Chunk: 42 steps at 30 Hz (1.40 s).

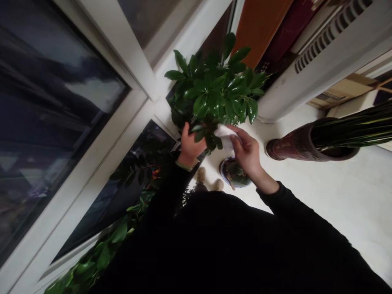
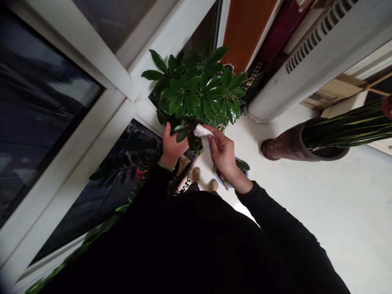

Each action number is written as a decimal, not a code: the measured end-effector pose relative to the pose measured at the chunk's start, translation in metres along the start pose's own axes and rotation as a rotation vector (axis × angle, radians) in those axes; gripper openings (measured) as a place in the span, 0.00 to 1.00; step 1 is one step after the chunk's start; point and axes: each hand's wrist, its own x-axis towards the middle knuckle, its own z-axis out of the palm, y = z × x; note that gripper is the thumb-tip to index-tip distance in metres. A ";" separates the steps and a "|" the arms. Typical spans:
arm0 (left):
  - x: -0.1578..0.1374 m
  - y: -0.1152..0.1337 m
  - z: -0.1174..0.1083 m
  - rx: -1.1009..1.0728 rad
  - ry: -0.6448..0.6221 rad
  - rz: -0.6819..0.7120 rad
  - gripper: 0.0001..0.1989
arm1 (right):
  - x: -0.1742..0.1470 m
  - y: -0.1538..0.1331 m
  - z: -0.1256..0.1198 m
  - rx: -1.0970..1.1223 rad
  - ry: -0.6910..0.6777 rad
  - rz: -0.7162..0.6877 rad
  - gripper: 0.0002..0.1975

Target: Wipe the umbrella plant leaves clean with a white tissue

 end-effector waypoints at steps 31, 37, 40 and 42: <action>0.001 -0.010 0.011 -0.053 0.152 0.033 0.43 | 0.006 0.012 0.059 -0.192 -0.123 -0.266 0.23; -0.003 -0.010 0.002 0.006 0.156 0.086 0.41 | -0.029 -0.011 0.054 0.095 -0.254 -0.186 0.19; -0.002 -0.002 0.000 -0.011 0.136 0.091 0.40 | -0.022 -0.009 0.040 0.361 -0.185 0.171 0.17; 0.002 0.005 0.000 -0.046 0.100 0.065 0.38 | -0.010 0.000 0.031 0.545 -0.110 0.404 0.16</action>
